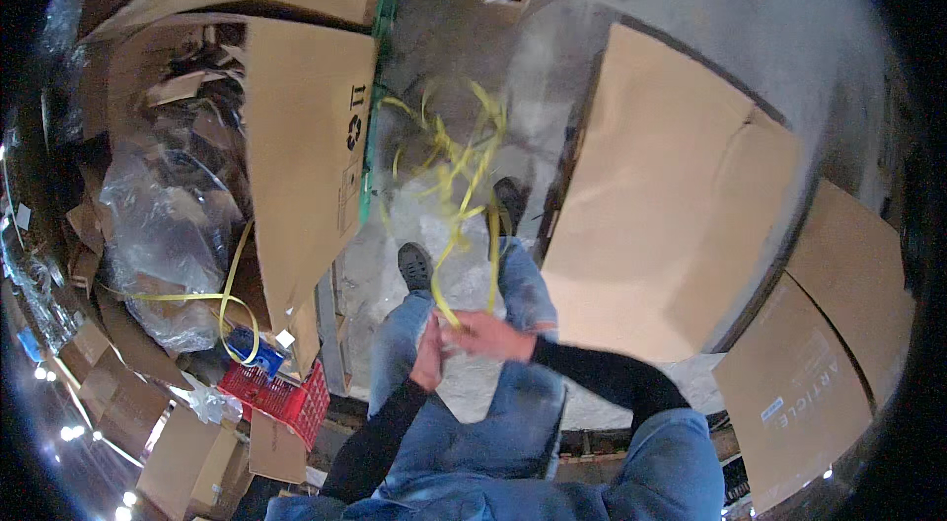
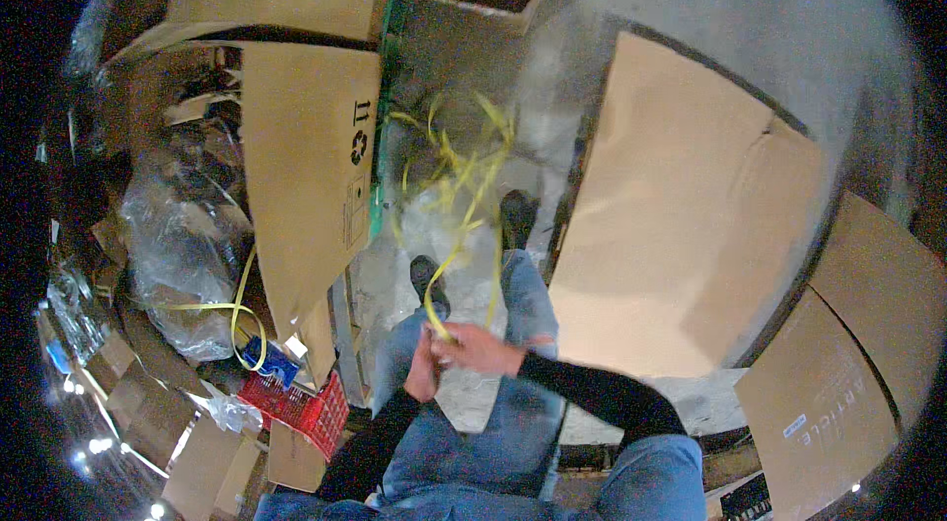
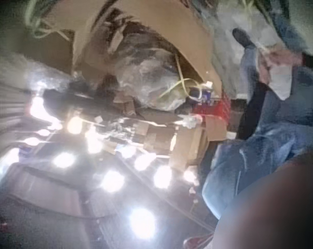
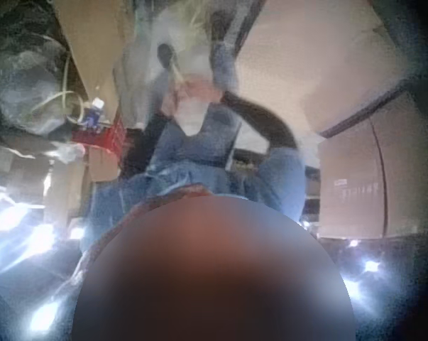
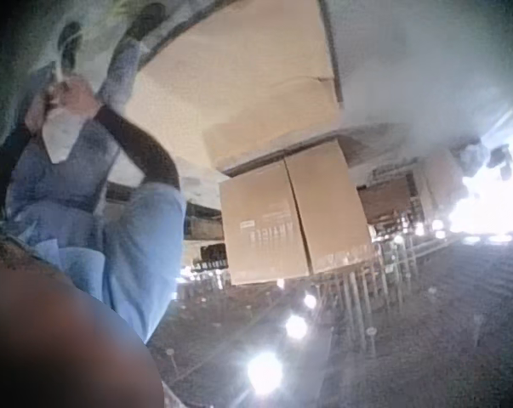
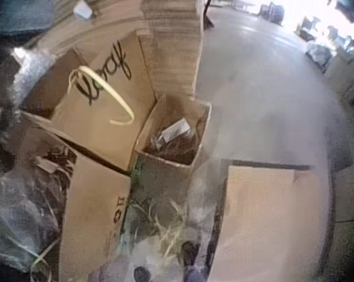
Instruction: The person lifts a large cardboard box onto a stack, then uses a yellow strap to secure it. They wrap the strap around the box, tie a knot, and reinforce the knot with small cardboard pieces. Finally, they pick up and briefly inspect a small paper document.
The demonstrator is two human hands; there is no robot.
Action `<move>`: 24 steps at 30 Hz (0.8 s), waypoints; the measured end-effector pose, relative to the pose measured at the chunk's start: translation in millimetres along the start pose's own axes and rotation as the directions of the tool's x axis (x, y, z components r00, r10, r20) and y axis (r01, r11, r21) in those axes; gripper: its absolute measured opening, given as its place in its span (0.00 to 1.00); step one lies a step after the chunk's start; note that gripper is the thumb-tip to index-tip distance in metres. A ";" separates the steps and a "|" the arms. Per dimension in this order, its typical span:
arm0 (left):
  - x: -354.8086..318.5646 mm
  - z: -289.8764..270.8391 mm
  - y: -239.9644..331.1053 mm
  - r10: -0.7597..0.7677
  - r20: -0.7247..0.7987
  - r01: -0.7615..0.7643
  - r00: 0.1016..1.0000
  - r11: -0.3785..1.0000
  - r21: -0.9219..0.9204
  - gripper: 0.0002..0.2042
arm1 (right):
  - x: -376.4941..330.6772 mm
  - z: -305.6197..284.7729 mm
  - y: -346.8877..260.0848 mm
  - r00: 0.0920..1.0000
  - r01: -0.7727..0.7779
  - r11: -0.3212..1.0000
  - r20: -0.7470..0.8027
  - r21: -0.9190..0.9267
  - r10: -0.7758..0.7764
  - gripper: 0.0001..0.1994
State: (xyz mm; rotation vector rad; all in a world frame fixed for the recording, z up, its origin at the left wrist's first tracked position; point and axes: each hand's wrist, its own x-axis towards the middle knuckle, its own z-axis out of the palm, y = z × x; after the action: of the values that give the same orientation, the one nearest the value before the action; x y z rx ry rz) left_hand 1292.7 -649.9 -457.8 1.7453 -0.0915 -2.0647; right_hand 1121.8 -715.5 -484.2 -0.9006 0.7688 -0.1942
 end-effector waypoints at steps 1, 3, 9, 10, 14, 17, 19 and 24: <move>-4.9 22.9 22.5 -0.066 0.175 0.110 0.982 0.961 -0.255 0.33 | -30.4 14.6 -40.1 0.992 0.086 0.994 -0.101 0.062 -0.079 0.21; -11.5 68.7 72.5 -0.150 0.462 0.424 0.874 0.700 -0.575 0.31 | -81.6 29.5 -103.9 0.999 0.008 0.986 -0.032 0.167 -0.003 0.20; 2.8 53.3 150.4 0.143 0.499 0.196 0.855 0.801 -0.566 0.17 | -212.8 110.8 -160.0 0.928 -0.125 0.955 -0.310 0.270 0.209 0.17; -18.1 59.4 180.6 0.122 0.411 0.172 0.903 0.775 -0.608 0.14 | -230.8 126.5 -146.7 0.840 -0.039 0.994 -0.536 0.103 0.088 0.16; -102.1 49.2 256.4 0.234 0.360 -0.095 0.903 0.926 -0.366 0.14 | -335.7 180.7 -138.2 0.390 -0.543 0.832 -0.911 -0.111 0.134 0.10; -155.5 26.6 305.7 0.499 0.346 -0.427 0.795 0.865 -0.264 0.09 | -400.0 259.8 -110.4 0.074 -0.498 0.857 -0.992 -0.129 -0.106 0.08; -188.2 16.5 339.0 0.674 0.285 -0.689 0.682 0.723 -0.061 0.06 | -454.6 306.9 -43.7 -0.159 -0.427 0.903 -0.978 -0.057 -0.136 0.07; -268.6 14.3 398.5 0.852 0.259 -0.886 0.455 0.461 0.039 0.08 | -567.9 438.7 33.8 -0.684 -0.483 0.856 -0.691 0.186 -0.235 0.12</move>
State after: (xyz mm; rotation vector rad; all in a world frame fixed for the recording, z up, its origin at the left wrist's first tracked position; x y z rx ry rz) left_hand 1421.3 -915.5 -78.2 1.1079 -1.0490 -1.4044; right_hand 1002.7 -156.8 -48.7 -0.5518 3.2517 -0.6495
